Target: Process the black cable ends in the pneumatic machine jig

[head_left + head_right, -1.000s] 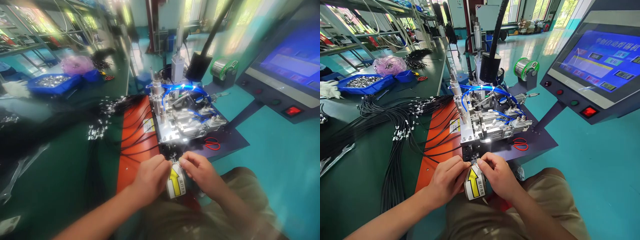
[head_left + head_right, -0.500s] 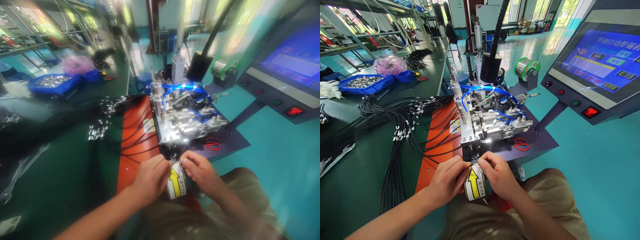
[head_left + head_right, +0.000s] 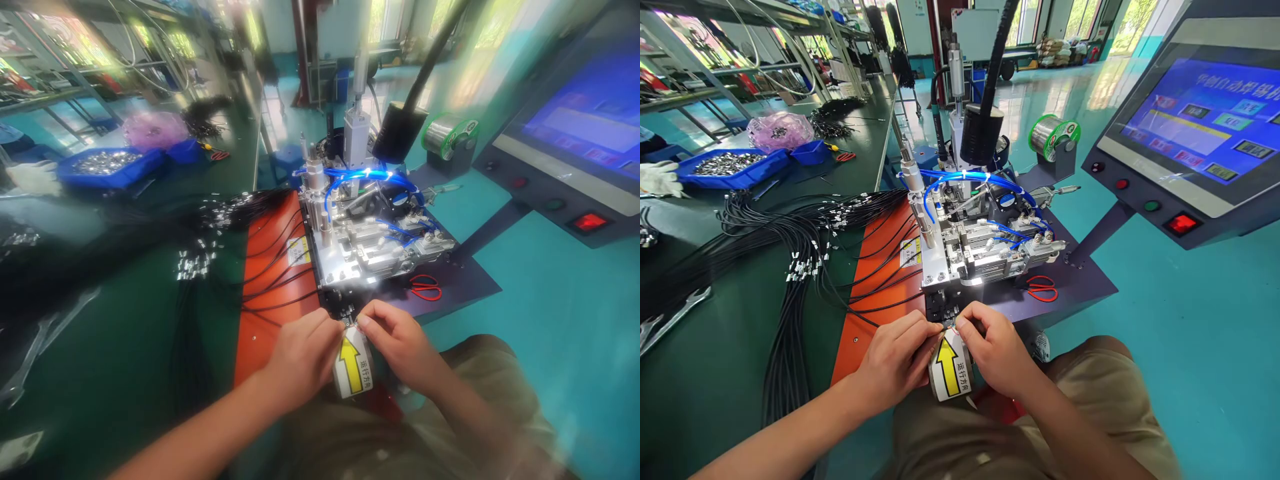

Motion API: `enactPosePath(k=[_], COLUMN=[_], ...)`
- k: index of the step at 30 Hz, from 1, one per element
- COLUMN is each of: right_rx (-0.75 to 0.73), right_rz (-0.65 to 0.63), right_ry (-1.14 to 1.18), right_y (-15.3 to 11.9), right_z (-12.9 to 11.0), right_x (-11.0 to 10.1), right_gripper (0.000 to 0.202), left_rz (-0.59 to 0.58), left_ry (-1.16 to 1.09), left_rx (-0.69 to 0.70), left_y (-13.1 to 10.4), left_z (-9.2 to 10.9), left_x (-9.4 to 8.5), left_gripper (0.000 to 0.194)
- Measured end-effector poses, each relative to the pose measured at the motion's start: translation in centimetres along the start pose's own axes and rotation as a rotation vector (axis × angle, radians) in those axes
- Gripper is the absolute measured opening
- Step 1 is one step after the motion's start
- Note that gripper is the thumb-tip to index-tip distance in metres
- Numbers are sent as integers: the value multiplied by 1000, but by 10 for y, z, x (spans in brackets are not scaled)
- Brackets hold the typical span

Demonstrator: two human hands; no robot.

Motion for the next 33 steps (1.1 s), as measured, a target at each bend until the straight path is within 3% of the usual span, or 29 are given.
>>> enactPosePath(k=[10,19,33], right_rx=[-130,-73,-62], right_rz=[90,128,136], right_ry=[-108,-143,-122], right_y=[4,14,27], right_z=[-5,10,21], right_x=[-3,-7,-3], right_gripper=[24,24,24], left_rz=[0,-23,7], left_ry=[52,-60,99], left_rx=[-47,-98,-119], left_y=[2,7,9], left_z=[-5,-15,-22], left_x=[0,0,-4], left_gripper=[15,24,33])
Point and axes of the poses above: each hand's wrist, its own y-axis towards the middle knuckle, its own x-axis out of the palm, z = x × y, the point moved 9 cm from there along y, towards the middle knuckle, and after that the axes turned 1 degree about -x, right-handed, at the moved point
